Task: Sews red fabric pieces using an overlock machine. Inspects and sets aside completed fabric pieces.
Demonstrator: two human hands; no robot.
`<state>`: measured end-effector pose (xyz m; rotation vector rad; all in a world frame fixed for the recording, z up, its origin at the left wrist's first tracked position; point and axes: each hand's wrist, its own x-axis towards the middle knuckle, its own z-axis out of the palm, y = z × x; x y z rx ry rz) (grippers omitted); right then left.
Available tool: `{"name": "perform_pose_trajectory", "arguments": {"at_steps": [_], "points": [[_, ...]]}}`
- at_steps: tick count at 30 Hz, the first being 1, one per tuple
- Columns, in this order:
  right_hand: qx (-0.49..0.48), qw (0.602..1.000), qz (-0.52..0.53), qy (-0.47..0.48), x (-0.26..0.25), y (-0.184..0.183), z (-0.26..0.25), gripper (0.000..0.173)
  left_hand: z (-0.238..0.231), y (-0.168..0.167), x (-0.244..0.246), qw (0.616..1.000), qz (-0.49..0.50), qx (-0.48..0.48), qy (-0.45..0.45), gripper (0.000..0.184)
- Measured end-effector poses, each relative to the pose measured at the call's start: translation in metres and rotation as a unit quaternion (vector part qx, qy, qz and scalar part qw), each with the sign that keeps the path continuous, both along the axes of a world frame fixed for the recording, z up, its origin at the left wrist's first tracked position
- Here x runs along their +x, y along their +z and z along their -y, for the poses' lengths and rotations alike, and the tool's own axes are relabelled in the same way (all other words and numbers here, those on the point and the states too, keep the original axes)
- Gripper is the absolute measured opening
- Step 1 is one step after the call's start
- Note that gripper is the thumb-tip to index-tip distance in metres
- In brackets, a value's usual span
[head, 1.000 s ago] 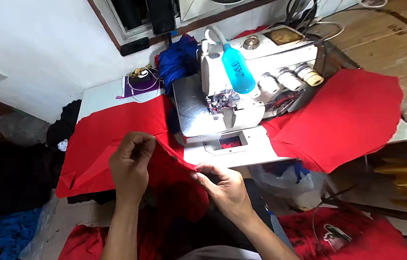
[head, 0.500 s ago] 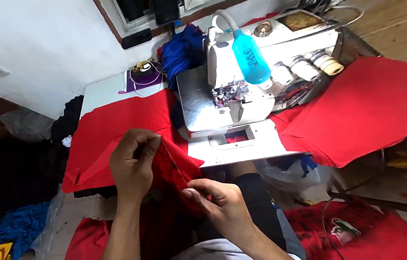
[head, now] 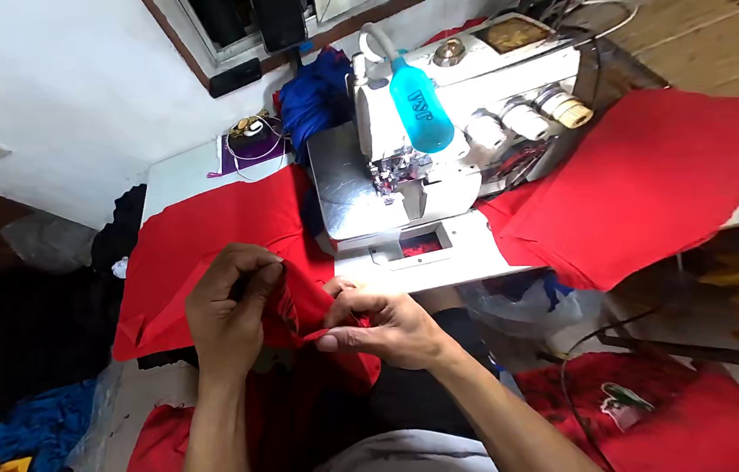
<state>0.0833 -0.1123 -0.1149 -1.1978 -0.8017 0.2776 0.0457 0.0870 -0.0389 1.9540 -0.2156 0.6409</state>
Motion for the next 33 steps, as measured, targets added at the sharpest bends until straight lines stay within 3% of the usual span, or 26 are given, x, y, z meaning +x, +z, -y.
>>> {"name": "perform_pose_trajectory", "arguments": {"at_steps": [7,12,16,19,23,25,28,33], "points": [[-0.050,0.984,-0.036,-0.167,-0.018,-0.031,0.007,0.016,0.001,-0.016,0.009,0.992,-0.027,-0.065,0.102,0.012],[-0.070,0.959,-0.073,-0.264,-0.028,-0.027,0.006,0.014,0.005,-0.022,0.009,0.988,-0.031,-0.082,0.128,0.013],[-0.038,0.940,-0.122,-0.316,-0.032,-0.002,0.011,0.009,0.013,0.012,0.025,0.995,0.023,0.068,0.076,0.005],[-0.054,0.928,-0.182,-0.320,-0.022,0.000,0.018,0.019,0.033,0.023,0.067,0.979,0.033,0.195,0.045,0.012],[-0.138,0.893,-0.303,-0.302,-0.004,-0.042,0.034,0.016,0.062,-0.051,0.121,0.966,-0.059,0.244,0.058,0.011],[-0.153,0.883,-0.315,-0.313,-0.003,-0.050,0.038,0.016,0.071,-0.077,0.122,0.958,-0.011,0.272,0.089,0.012],[-0.119,0.886,-0.317,-0.318,-0.005,-0.051,0.038,0.016,0.083,-0.088,0.120,0.931,0.074,0.331,0.137,0.015],[-0.075,0.893,-0.305,-0.324,-0.027,-0.049,0.055,0.013,0.106,-0.101,0.075,0.931,0.050,0.349,0.094,0.029]]}}
